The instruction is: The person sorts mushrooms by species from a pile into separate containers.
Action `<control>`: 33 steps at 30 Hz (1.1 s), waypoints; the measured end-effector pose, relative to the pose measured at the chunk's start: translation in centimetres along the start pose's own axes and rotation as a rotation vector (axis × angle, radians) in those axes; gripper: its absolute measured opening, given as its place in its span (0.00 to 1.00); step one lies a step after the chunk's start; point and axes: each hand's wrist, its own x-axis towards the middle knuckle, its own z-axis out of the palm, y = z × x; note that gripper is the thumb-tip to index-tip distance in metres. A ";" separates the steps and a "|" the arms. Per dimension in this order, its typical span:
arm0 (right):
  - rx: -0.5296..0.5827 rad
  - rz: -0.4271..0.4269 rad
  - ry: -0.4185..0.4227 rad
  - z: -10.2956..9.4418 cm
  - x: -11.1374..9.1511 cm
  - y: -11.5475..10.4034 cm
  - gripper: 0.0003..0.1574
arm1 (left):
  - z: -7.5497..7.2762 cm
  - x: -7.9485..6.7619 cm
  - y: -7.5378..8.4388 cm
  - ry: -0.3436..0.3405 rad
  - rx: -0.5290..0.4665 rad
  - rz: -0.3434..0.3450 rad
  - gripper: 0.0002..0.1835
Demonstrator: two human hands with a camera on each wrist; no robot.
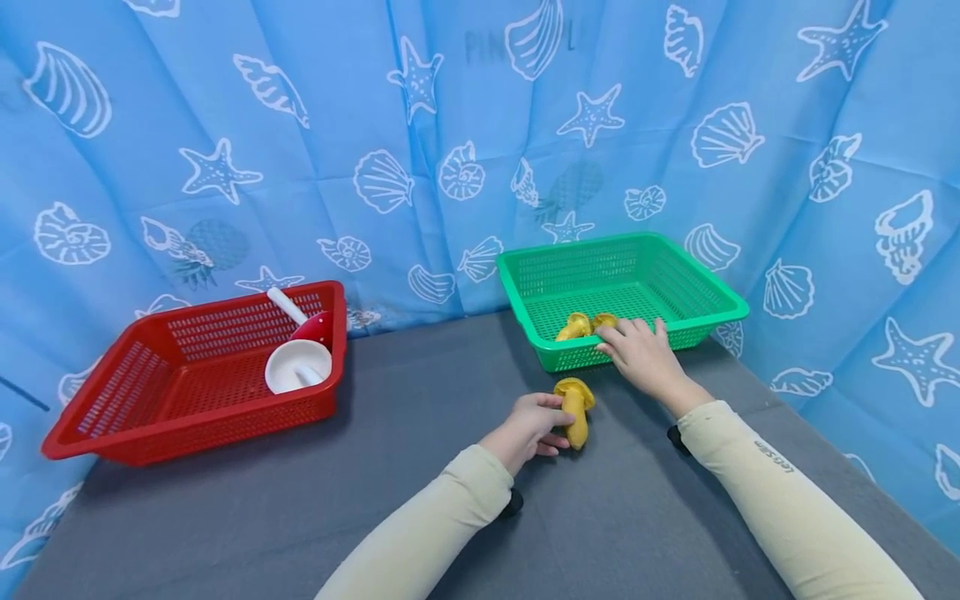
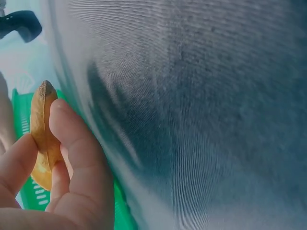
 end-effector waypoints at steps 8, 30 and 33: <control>0.007 -0.017 0.003 -0.1 -0.1 -0.1 0.16 | -1.8 -0.9 0.4 -0.074 -0.026 0.017 0.20; 0.003 -0.017 0.012 -0.1 -0.1 -0.2 0.16 | -4.7 -2.3 2.8 -0.106 -0.114 0.037 0.21; 0.006 -0.018 0.006 -0.2 -0.1 -0.2 0.16 | -5.0 -2.5 3.2 -0.109 -0.112 0.047 0.21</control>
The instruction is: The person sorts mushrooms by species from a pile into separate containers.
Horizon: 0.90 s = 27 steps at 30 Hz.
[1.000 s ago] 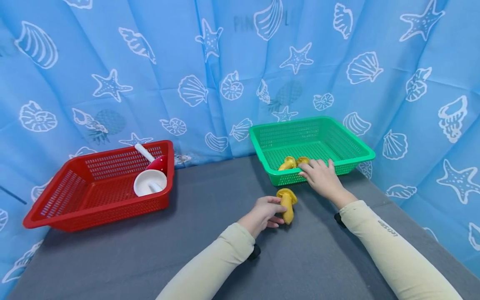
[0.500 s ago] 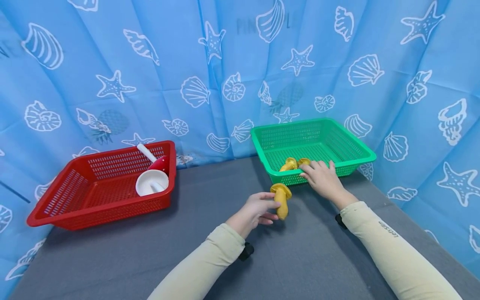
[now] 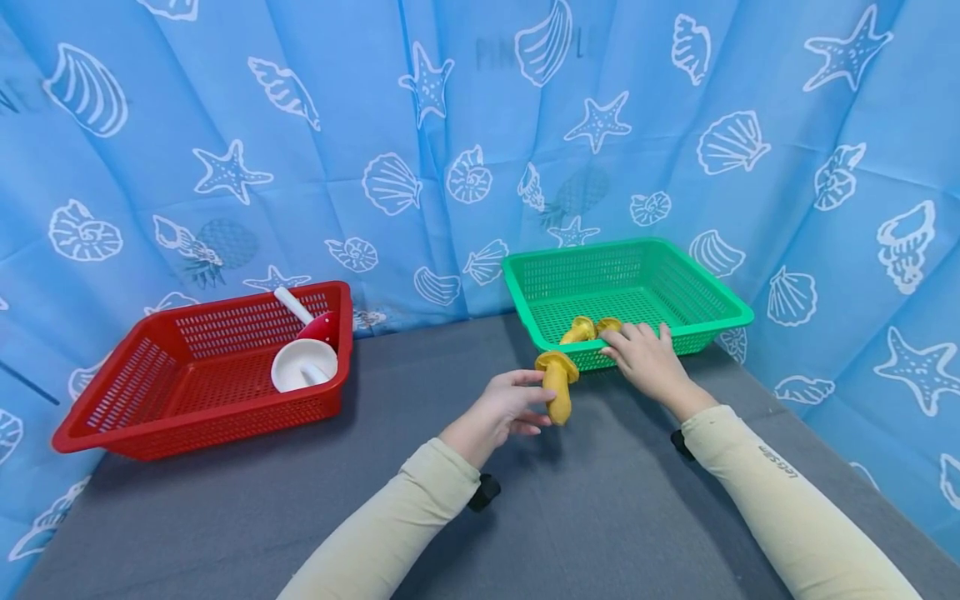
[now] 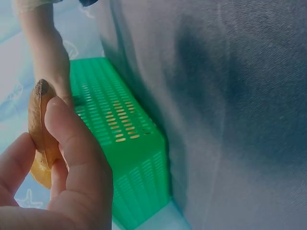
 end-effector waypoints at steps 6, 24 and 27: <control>-0.002 0.000 0.000 0.0 0.0 0.1 0.16 | -0.1 -0.1 0.8 -0.008 -0.012 0.000 0.22; -0.011 -0.017 0.033 0.4 0.0 0.2 0.15 | 0.4 1.3 3.1 0.067 -0.132 0.117 0.20; -0.011 -0.022 0.043 0.4 0.0 0.1 0.15 | 0.4 1.8 3.5 0.074 -0.157 0.141 0.20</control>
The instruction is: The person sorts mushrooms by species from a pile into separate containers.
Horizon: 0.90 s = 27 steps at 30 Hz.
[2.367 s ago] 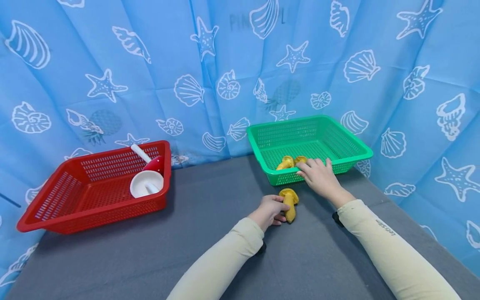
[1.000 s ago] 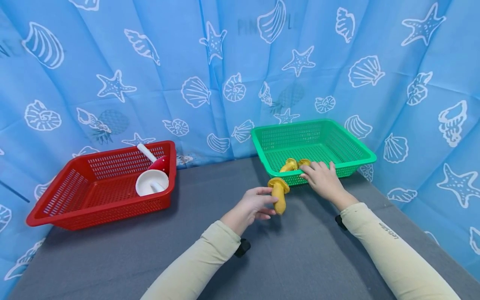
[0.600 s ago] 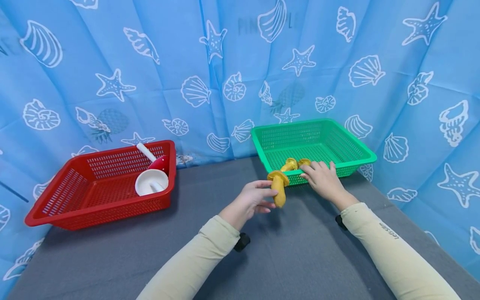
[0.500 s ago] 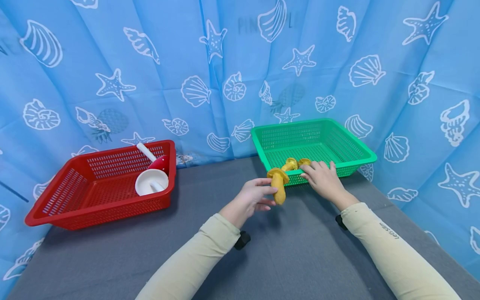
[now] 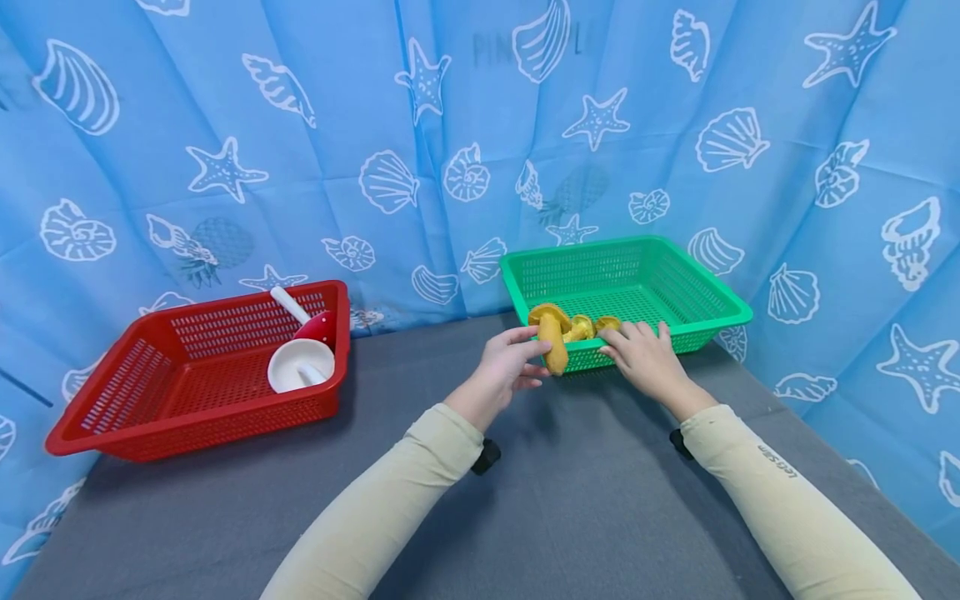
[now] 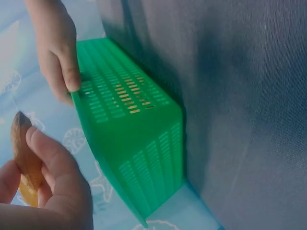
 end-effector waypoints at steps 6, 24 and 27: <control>0.004 -0.003 -0.003 -0.1 0.0 -0.1 0.14 | 0.2 0.9 0.4 0.010 -0.042 0.043 0.20; 0.004 0.018 -0.015 0.1 0.0 0.2 0.14 | 0.7 3.8 1.5 0.080 -0.018 0.128 0.22; 0.004 0.022 -0.020 0.0 0.0 0.1 0.15 | 0.7 4.2 1.8 0.090 -0.018 0.134 0.21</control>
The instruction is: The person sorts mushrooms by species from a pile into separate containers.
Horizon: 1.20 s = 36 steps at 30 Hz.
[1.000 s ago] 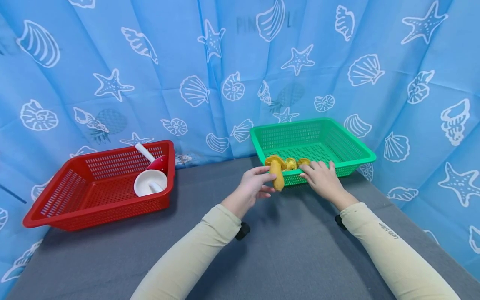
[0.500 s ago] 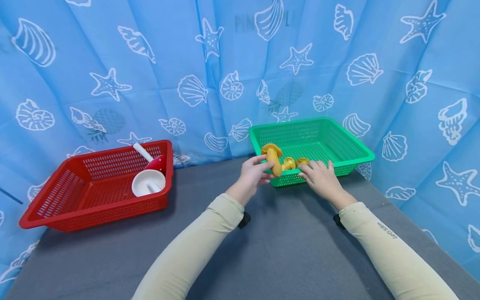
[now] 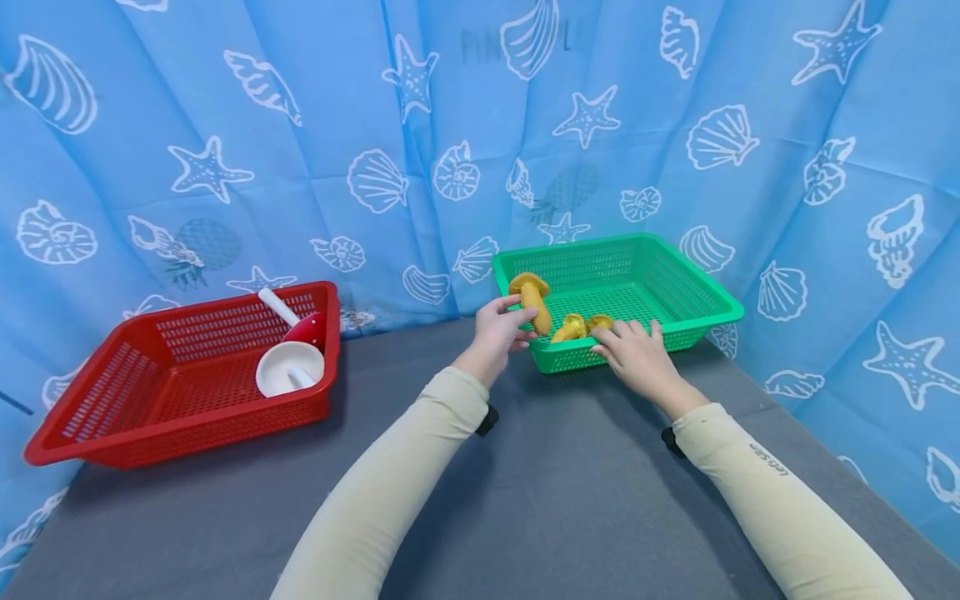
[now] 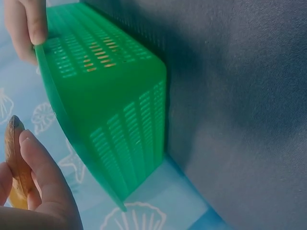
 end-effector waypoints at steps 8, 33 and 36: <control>-0.003 -0.005 -0.005 -0.2 0.2 -0.4 0.15 | -0.3 0.3 0.2 0.027 0.006 0.008 0.21; 0.023 0.019 -0.059 -0.5 0.1 -0.5 0.17 | -4.6 -2.0 -0.7 0.019 0.076 0.063 0.18; 0.033 0.020 -0.071 -0.6 -0.2 0.0 0.18 | -6.0 -2.6 -0.8 0.025 0.093 0.072 0.16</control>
